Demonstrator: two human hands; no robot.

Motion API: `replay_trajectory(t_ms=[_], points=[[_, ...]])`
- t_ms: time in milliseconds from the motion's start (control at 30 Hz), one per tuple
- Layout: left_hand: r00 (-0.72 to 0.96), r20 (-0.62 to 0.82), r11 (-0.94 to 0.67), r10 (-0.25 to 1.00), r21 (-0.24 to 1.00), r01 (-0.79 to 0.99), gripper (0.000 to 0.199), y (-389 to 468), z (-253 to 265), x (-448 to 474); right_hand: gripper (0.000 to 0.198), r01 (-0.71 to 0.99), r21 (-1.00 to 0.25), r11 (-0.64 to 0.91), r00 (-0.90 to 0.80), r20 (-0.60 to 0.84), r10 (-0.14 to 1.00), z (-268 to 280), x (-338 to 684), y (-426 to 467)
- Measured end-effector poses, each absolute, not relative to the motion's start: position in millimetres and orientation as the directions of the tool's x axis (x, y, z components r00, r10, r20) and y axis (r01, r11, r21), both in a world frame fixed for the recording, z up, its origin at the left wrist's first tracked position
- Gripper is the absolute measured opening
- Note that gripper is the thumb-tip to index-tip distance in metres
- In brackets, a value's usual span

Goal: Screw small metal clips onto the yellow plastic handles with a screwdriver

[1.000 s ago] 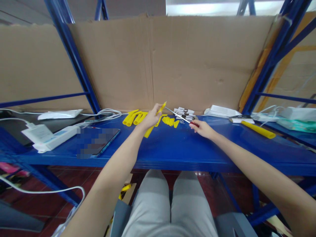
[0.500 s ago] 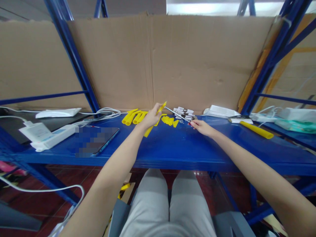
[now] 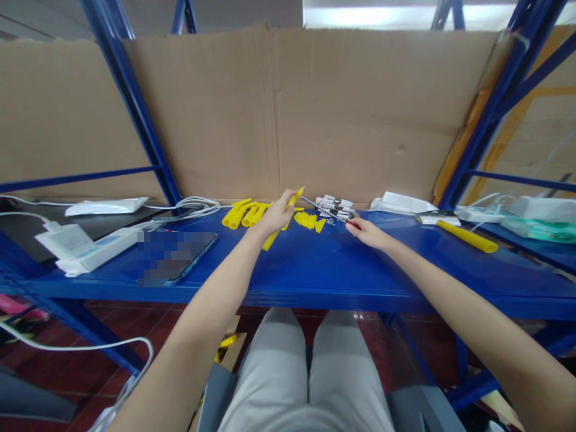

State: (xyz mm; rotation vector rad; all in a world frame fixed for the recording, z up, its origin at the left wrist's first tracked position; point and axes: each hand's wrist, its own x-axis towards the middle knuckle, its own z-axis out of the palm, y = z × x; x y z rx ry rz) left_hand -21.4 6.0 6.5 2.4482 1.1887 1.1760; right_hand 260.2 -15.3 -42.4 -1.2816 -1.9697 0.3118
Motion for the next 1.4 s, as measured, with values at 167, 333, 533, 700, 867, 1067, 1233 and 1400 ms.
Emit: replay_trajectory(t_ms=[167, 333, 533, 700, 867, 1067, 1233, 1400], points=[[0.364, 0.562, -0.649, 0.743, 0.471, 0.597, 0.039, 5, 7, -21, 0.033, 0.687, -0.566, 0.455, -0.244, 0.411, 0.879, -37, 260, -19], [0.369, 0.581, -0.662, 0.725, 0.443, 0.604, 0.039, 8, 5, -21, 0.033, 0.598, -0.665, 0.448, -0.206, 0.413, 0.887, -40, 262, -21], [0.355, 0.594, -0.662, 0.722, 0.444, 0.604, 0.039, 12, 2, -22, 0.037, 0.584, -0.671, 0.457, -0.203, 0.424, 0.882, -41, 261, -20], [0.354, 0.590, -0.655, 0.726, 0.435, 0.618, 0.039, 13, 1, -22, 0.038, 0.619, -0.652, 0.438, -0.231, 0.382, 0.895, -37, 261, -21], [0.357, 0.564, -0.635, 0.745, 0.436, 0.638, 0.041, 12, 2, -23, 0.036, 0.536, -0.724, 0.434, -0.210, 0.384, 0.899, -40, 261, -24], [0.360, 0.574, -0.646, 0.736, 0.432, 0.629, 0.041, 14, 1, -23, 0.035, 0.627, -0.661, 0.412, -0.219, 0.358, 0.908, -40, 260, -21], [0.358, 0.594, -0.660, 0.721, 0.433, 0.614, 0.039, 15, 1, -24, 0.041, 0.615, -0.654, 0.441, -0.261, 0.359, 0.896, -37, 260, -21], [0.376, 0.572, -0.653, 0.729, 0.414, 0.634, 0.042, 14, 0, -25, 0.043, 0.548, -0.704, 0.451, -0.251, 0.375, 0.892, -40, 262, -21]])
